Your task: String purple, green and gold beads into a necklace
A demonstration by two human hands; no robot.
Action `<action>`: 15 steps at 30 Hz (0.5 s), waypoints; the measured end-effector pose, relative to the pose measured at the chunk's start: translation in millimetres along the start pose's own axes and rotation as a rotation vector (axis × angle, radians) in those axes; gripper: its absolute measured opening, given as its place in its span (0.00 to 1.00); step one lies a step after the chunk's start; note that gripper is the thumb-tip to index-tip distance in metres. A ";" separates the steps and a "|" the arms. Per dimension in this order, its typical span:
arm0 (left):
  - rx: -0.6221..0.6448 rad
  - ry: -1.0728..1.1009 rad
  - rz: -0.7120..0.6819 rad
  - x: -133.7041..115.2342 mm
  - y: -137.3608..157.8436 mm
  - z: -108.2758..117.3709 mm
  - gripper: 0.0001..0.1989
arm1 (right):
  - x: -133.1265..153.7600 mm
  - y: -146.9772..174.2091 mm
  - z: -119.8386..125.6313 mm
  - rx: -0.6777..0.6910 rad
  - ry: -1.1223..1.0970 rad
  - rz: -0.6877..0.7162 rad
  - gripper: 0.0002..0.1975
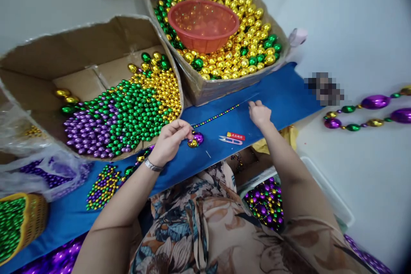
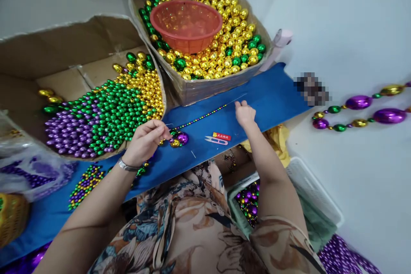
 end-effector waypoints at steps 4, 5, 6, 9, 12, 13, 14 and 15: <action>-0.015 0.015 0.010 -8.9 0.7 0.3 0.11 | 44.1 -27.3 -1.4 0.041 0.124 0.221 0.25; -0.023 0.017 0.016 -10.4 1.4 1.6 0.11 | 49.6 -32.2 -2.9 0.053 0.137 0.250 0.24; -0.031 0.021 0.024 -11.3 2.2 2.9 0.11 | 52.6 -36.2 -4.4 0.065 0.142 0.267 0.24; -0.064 0.054 0.035 -12.8 4.3 8.0 0.11 | 47.2 -42.9 -2.8 0.068 0.090 0.238 0.22; -0.121 0.096 0.043 -12.4 4.7 15.2 0.12 | 32.2 -40.7 9.5 0.049 -0.021 0.154 0.21; -0.144 0.104 0.053 -11.5 4.5 18.1 0.13 | 29.3 -37.3 15.9 0.049 -0.051 0.144 0.22; -0.165 0.107 0.068 -10.1 4.1 20.9 0.13 | 29.1 -32.6 24.6 0.047 -0.073 0.155 0.22; -0.184 0.107 0.084 -8.7 3.6 23.7 0.13 | 31.2 -26.3 36.1 0.038 -0.085 0.182 0.22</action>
Point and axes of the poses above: each hand's wrist, its own y-axis away from the middle knuckle, its own z-axis out of the back of the hand, x = y × z, the point moved 10 cm from there along -y, towards the middle knuckle, and after that the axes turned 4 degrees about z, right-handed, at the moved point
